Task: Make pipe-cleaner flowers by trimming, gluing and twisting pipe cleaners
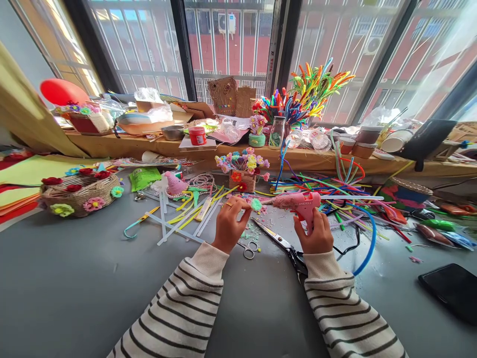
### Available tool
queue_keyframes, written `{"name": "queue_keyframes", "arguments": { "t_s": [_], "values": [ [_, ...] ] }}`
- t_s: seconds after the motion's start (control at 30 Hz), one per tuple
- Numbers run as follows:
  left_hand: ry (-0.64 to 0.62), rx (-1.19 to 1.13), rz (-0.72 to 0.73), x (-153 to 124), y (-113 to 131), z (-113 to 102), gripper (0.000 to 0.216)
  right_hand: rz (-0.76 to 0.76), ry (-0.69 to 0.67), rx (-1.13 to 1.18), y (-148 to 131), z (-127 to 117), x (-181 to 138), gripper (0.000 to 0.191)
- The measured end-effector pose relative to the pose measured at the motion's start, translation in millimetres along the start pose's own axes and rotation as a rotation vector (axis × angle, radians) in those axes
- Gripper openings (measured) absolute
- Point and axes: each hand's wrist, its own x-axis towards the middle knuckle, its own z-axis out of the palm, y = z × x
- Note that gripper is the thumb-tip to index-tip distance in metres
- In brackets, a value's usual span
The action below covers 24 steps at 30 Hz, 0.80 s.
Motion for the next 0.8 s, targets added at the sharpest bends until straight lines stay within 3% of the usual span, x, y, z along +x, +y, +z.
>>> {"name": "queue_keyframes", "arguments": {
  "t_s": [0.23, 0.8],
  "values": [
    [0.108, -0.022, -0.012, 6, -6, -10, 0.004, 0.031, -0.089, -0.019, 13, 4, 1, 0.048],
    [0.374, -0.035, -0.364, 17, -39, -37, 0.014, 0.174, -0.261, -0.175, 48, 2, -3, 0.05]
  ]
}}
